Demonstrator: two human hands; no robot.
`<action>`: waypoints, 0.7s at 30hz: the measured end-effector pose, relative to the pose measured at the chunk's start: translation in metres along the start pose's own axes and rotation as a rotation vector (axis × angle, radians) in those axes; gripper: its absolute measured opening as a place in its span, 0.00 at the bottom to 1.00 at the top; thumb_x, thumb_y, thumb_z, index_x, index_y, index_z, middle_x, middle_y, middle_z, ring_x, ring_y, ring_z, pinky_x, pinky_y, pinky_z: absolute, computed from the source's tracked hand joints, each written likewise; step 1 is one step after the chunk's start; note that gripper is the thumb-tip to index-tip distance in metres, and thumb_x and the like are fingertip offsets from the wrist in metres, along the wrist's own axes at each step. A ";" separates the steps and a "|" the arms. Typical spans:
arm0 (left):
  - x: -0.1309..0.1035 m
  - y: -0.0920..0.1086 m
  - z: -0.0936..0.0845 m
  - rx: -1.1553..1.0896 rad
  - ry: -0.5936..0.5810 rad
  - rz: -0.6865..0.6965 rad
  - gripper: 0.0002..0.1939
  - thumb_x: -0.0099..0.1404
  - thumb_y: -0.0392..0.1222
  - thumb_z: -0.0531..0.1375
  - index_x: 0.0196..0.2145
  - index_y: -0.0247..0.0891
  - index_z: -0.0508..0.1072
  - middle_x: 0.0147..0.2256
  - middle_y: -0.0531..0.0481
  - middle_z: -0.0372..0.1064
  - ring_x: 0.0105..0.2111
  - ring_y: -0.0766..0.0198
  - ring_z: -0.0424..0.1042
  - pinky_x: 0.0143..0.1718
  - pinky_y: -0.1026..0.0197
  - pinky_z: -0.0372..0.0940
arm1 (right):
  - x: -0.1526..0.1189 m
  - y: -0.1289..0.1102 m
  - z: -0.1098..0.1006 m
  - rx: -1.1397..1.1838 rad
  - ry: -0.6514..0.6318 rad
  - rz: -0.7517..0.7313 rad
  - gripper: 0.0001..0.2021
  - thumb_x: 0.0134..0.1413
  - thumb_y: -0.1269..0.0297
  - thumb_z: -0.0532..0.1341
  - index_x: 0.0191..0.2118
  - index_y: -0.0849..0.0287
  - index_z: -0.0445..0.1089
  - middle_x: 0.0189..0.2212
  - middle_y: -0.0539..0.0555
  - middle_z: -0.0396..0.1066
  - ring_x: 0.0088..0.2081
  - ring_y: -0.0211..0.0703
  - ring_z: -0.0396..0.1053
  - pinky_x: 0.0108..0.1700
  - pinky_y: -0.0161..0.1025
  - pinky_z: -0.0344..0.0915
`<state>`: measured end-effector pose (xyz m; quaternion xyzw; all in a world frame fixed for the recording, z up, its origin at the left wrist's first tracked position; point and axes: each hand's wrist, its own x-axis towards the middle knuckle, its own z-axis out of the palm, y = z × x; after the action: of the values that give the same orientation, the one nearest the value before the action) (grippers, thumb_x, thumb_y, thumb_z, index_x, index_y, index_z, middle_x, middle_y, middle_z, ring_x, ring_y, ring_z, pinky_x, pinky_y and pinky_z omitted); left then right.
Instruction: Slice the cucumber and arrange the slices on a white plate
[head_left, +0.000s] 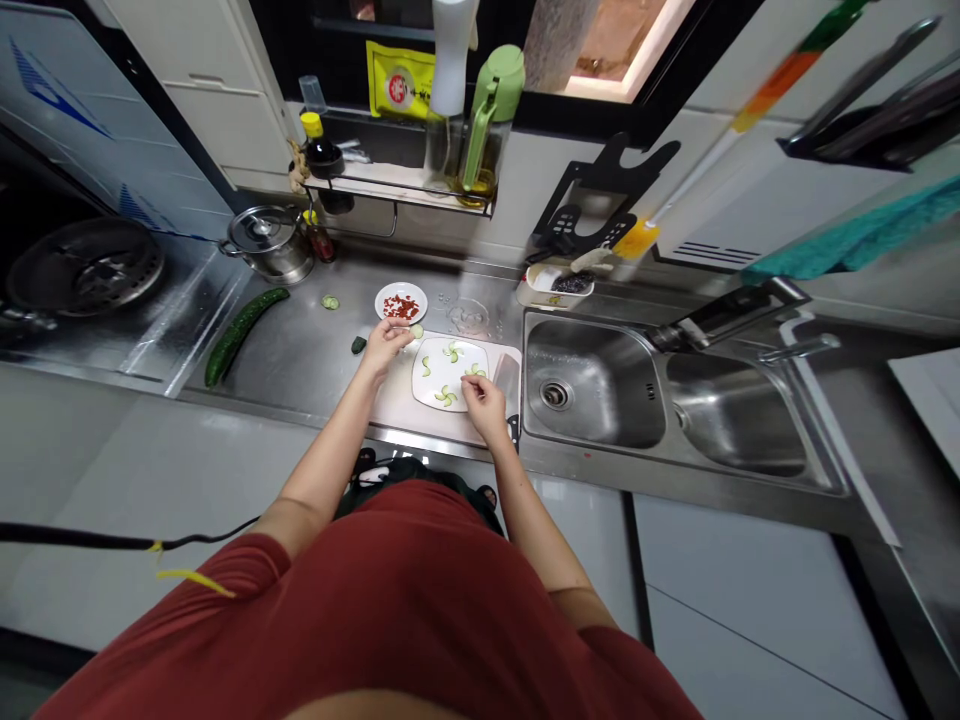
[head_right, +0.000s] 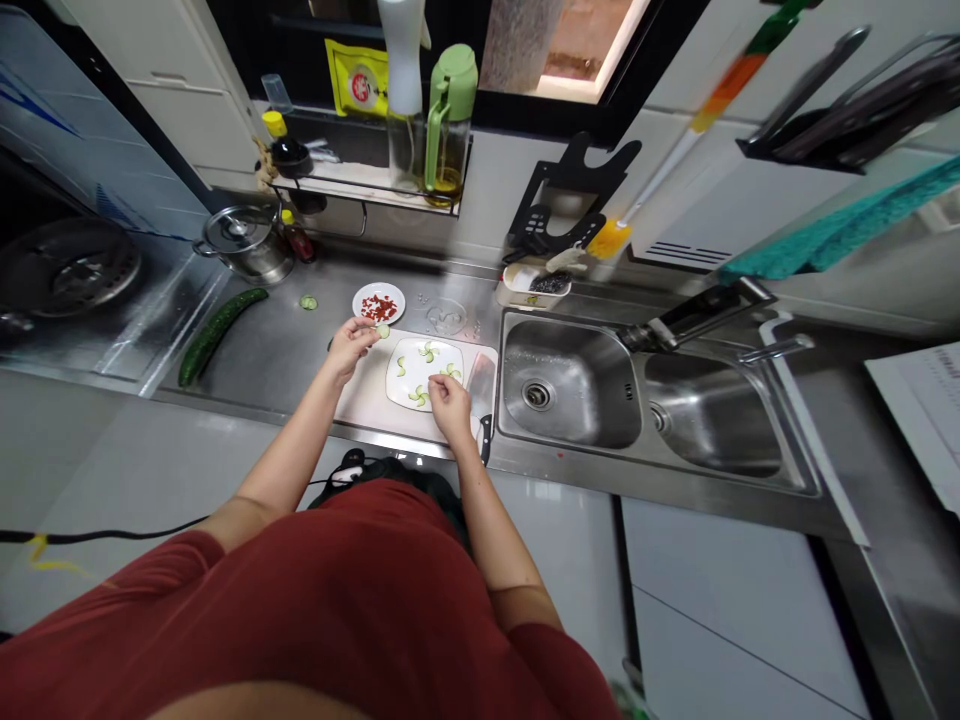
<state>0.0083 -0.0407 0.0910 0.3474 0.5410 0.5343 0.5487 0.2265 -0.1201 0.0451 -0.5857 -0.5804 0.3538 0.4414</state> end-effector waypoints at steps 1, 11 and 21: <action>-0.003 0.004 0.001 -0.006 -0.031 0.009 0.24 0.39 0.41 0.72 0.34 0.37 0.69 0.24 0.57 0.67 0.20 0.75 0.58 0.20 0.70 0.46 | 0.003 -0.005 0.000 0.025 0.002 0.001 0.15 0.54 0.54 0.58 0.37 0.59 0.75 0.33 0.55 0.76 0.32 0.43 0.69 0.38 0.40 0.66; -0.042 0.042 0.015 0.006 -0.265 0.135 0.26 0.44 0.42 0.72 0.40 0.38 0.67 0.27 0.57 0.69 0.28 0.71 0.69 0.34 0.67 0.62 | 0.039 -0.093 -0.013 0.144 -0.018 -0.185 0.14 0.56 0.55 0.61 0.42 0.57 0.75 0.37 0.53 0.74 0.36 0.40 0.68 0.39 0.37 0.65; -0.057 0.050 0.022 -0.002 -0.338 0.145 0.24 0.47 0.40 0.71 0.40 0.38 0.66 0.27 0.57 0.68 0.28 0.72 0.68 0.35 0.67 0.63 | 0.043 -0.111 -0.001 0.116 -0.080 -0.309 0.10 0.57 0.55 0.62 0.31 0.56 0.72 0.36 0.52 0.72 0.42 0.43 0.67 0.42 0.39 0.64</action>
<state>0.0279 -0.0821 0.1553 0.4699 0.4140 0.5071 0.5922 0.1902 -0.0845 0.1527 -0.4484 -0.6593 0.3378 0.5002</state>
